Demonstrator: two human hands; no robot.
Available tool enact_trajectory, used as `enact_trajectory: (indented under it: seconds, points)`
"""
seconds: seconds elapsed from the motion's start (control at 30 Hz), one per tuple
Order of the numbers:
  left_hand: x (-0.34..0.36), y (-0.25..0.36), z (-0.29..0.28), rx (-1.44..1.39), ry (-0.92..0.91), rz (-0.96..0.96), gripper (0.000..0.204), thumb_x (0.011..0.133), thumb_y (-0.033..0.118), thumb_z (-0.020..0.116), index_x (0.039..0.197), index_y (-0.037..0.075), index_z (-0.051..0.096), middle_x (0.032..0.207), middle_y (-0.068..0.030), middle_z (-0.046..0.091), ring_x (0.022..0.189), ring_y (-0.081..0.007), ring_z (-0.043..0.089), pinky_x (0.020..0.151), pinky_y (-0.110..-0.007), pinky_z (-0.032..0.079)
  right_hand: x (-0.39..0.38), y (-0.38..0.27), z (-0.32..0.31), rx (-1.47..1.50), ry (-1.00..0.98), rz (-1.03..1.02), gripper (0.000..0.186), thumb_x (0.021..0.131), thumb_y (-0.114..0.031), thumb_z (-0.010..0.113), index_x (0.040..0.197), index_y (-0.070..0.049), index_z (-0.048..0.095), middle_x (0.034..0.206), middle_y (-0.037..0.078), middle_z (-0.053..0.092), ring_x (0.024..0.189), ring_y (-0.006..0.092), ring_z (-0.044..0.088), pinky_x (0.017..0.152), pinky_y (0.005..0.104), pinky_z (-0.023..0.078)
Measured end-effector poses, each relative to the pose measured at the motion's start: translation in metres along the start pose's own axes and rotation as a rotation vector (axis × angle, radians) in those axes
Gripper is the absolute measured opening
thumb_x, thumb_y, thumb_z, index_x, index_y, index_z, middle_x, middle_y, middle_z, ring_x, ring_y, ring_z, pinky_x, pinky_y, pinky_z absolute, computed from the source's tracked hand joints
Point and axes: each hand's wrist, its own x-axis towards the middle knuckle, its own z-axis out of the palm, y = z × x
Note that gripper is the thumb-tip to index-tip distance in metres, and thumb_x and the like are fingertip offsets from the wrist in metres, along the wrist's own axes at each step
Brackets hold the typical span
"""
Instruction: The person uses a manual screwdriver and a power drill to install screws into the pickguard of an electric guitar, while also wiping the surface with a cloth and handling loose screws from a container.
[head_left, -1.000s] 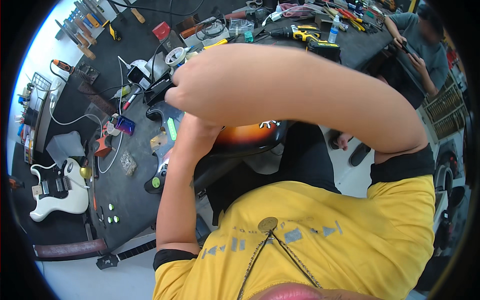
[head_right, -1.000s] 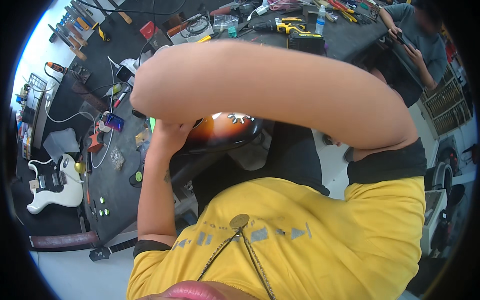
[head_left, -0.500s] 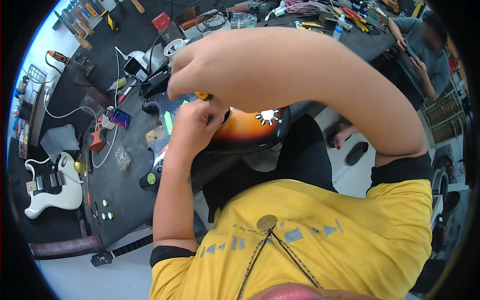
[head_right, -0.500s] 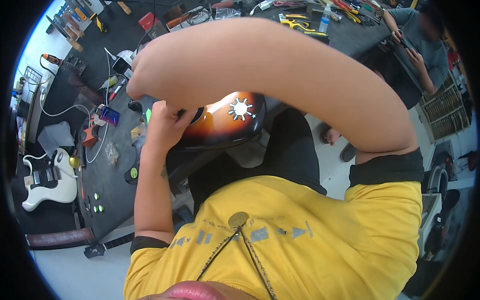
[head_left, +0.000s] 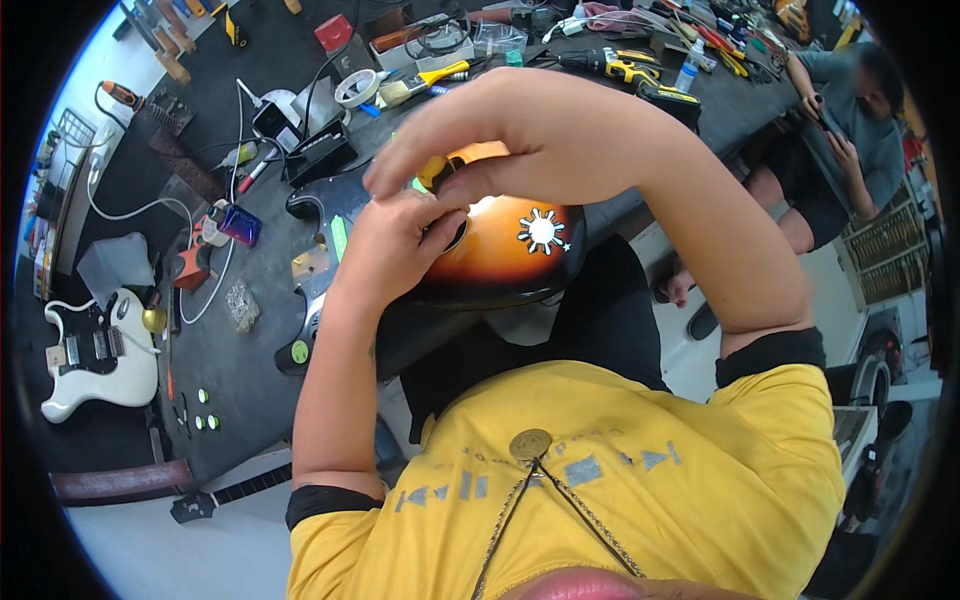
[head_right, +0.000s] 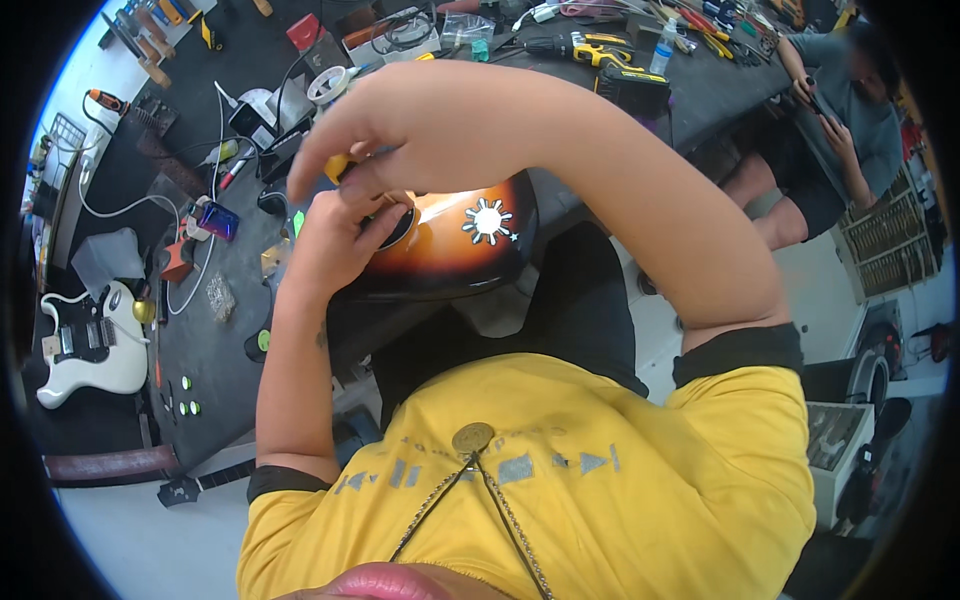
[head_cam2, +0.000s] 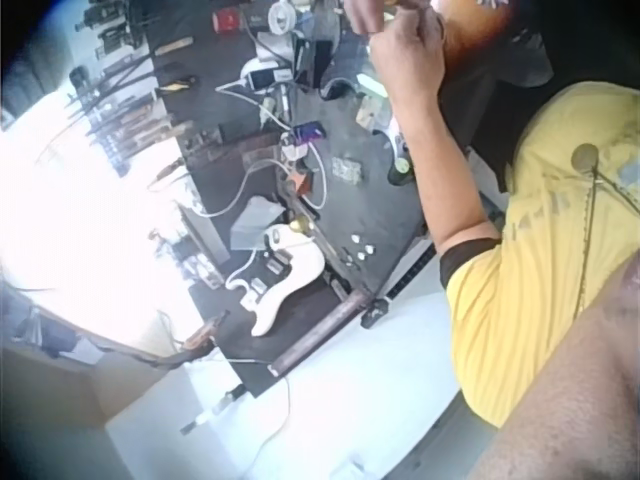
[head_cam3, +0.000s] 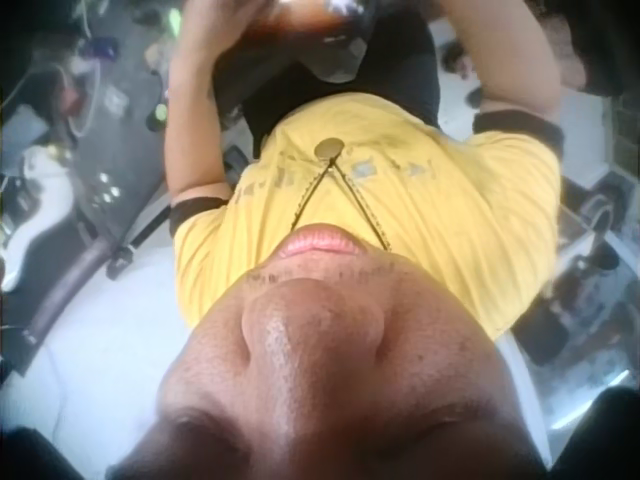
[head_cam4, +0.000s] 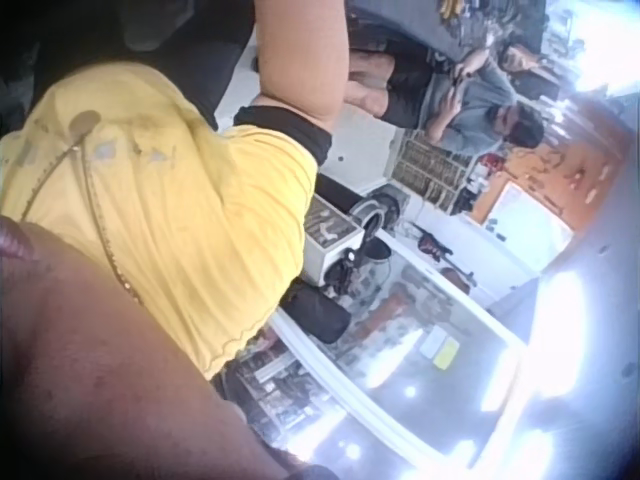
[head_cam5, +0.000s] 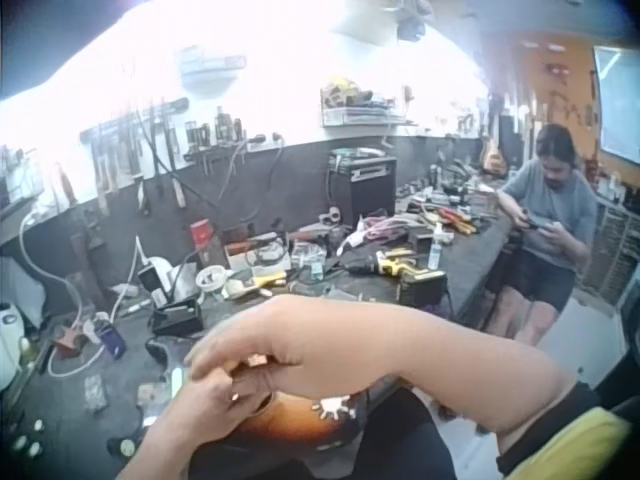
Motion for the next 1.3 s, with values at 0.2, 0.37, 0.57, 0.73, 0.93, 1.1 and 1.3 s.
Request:
enact_trajectory:
  seconds: [0.2, 0.37, 0.57, 0.73, 0.93, 1.1, 1.3]
  points:
    - [0.002, 0.005, -0.005, 0.075, -0.044, 0.011, 0.012, 0.091, 0.014, 0.074, 0.101, 0.009, 0.074, 0.084, -0.0158, 0.070, 0.082, -0.0396, 0.069, 0.070, -0.047, 0.054, 0.001, -0.006, 0.008, -0.112, 0.011, 0.069, 0.024, 0.079, -0.015, 0.087, 0.096, -0.003, 0.076, 0.086, 0.007, 0.068, 0.083, 0.0215, 0.071, 0.072, 0.0301, 0.058]
    - [-0.001, 0.008, -0.005, 0.030, 0.008, 0.037, 0.010, 0.092, 0.013, 0.072, 0.100, 0.008, 0.072, 0.084, -0.0163, 0.070, 0.082, -0.0400, 0.068, 0.072, -0.048, 0.054, -0.005, -0.003, 0.026, -0.265, 0.139, 0.049, 0.025, 0.081, -0.019, 0.085, 0.100, -0.005, 0.076, 0.086, 0.005, 0.067, 0.083, 0.0211, 0.071, 0.074, 0.0315, 0.058]
    - [0.006, 0.010, -0.009, 0.015, -0.088, -0.002, 0.011, 0.093, 0.013, 0.072, 0.101, 0.005, 0.071, 0.085, -0.0162, 0.072, 0.083, -0.0388, 0.070, 0.075, -0.045, 0.055, -0.006, 0.003, 0.003, 0.176, 0.018, 0.140, 0.027, 0.087, 0.002, 0.070, 0.111, -0.007, 0.080, 0.095, 0.006, 0.075, 0.095, 0.0210, 0.074, 0.085, 0.0329, 0.060]
    - [0.011, 0.017, -0.016, -0.050, -0.029, 0.048, 0.010, 0.094, 0.010, 0.072, 0.102, 0.004, 0.072, 0.090, -0.0159, 0.074, 0.083, -0.0375, 0.071, 0.076, -0.042, 0.056, -0.006, 0.003, 0.012, -0.177, 0.181, 0.080, 0.020, 0.078, -0.018, 0.085, 0.091, -0.006, 0.076, 0.086, 0.008, 0.072, 0.081, 0.0253, 0.074, 0.072, 0.0341, 0.058]
    - [0.018, 0.007, -0.019, -0.059, -0.115, 0.013, 0.010, 0.096, 0.006, 0.072, 0.104, 0.001, 0.076, 0.094, -0.0115, 0.078, 0.087, -0.0289, 0.075, 0.082, -0.037, 0.057, -0.004, 0.013, 0.009, -0.110, 0.182, 0.107, 0.020, 0.083, -0.014, 0.081, 0.101, -0.006, 0.077, 0.090, 0.009, 0.075, 0.086, 0.0259, 0.075, 0.077, 0.0340, 0.058]
    - [0.018, 0.000, -0.021, -0.061, -0.141, 0.043, 0.013, 0.095, 0.013, 0.073, 0.102, 0.002, 0.076, 0.091, -0.0184, 0.075, 0.083, -0.0385, 0.071, 0.075, -0.040, 0.056, -0.002, 0.006, -0.003, -0.029, 0.051, 0.106, 0.029, 0.086, 0.004, 0.072, 0.114, -0.005, 0.075, 0.092, 0.012, 0.074, 0.088, 0.0260, 0.074, 0.078, 0.0340, 0.060]
    - [0.015, 0.001, -0.019, -0.040, -0.144, -0.031, 0.011, 0.096, 0.008, 0.073, 0.103, 0.000, 0.076, 0.101, -0.0105, 0.076, 0.089, -0.0301, 0.074, 0.085, -0.035, 0.056, 0.016, -0.006, -0.003, -0.486, -0.107, 0.230, 0.029, 0.084, 0.003, 0.073, 0.112, -0.003, 0.073, 0.095, 0.012, 0.073, 0.090, 0.0294, 0.073, 0.078, 0.0360, 0.060]
